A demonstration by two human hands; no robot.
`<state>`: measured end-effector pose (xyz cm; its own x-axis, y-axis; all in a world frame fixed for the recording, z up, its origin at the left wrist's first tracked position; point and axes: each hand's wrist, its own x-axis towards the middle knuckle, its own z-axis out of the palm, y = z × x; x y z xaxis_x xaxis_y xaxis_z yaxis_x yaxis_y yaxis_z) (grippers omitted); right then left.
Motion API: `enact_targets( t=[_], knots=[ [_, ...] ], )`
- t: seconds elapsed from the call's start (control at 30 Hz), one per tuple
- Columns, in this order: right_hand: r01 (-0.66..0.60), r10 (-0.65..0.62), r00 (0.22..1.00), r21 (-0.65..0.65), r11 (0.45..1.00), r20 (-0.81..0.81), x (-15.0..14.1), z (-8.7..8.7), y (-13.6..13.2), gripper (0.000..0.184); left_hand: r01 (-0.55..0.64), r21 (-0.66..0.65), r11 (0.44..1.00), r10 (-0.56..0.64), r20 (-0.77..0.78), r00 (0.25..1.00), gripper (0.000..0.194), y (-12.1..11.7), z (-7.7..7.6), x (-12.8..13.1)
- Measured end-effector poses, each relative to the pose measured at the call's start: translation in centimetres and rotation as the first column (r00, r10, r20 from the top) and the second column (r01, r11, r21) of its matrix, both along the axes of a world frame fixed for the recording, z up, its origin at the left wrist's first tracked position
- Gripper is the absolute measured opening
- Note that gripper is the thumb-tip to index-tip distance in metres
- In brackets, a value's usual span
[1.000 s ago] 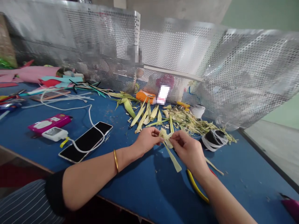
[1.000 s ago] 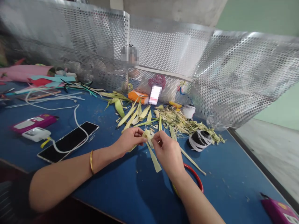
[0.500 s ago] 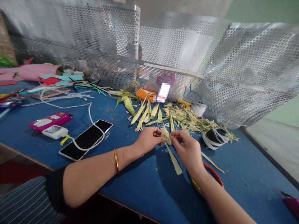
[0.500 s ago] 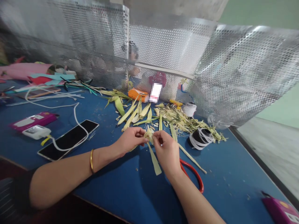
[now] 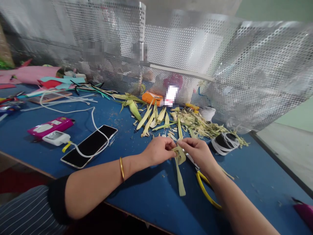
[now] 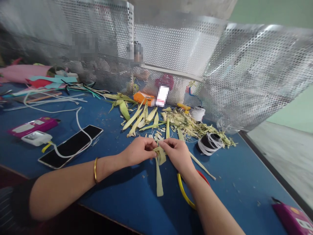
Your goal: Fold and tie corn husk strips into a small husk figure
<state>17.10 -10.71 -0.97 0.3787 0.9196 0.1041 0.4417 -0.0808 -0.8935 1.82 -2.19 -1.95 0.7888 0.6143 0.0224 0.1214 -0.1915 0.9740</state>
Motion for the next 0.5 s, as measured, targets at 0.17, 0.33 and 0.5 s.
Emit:
enact_targets(
  t=[0.17,0.33,0.5],
  knots=[
    [0.054,-0.045,0.98,0.044,0.998,-0.194,-0.46,0.43,0.02,0.038,0.094,-0.204,0.975,-0.096,-0.002,0.995,0.011,-0.28,0.17,0.08],
    [0.122,-0.075,0.943,0.126,0.984,-0.323,-0.48,0.35,0.26,0.031,0.215,-0.234,0.948,-0.22,0.005,0.975,0.013,-0.35,-0.04,-0.12],
    [0.269,-0.152,0.886,0.218,0.938,-0.439,-0.05,0.07,0.51,0.027,0.281,-0.275,0.92,-0.297,-0.017,0.955,0.006,-0.35,0.29,-0.36]
  ],
)
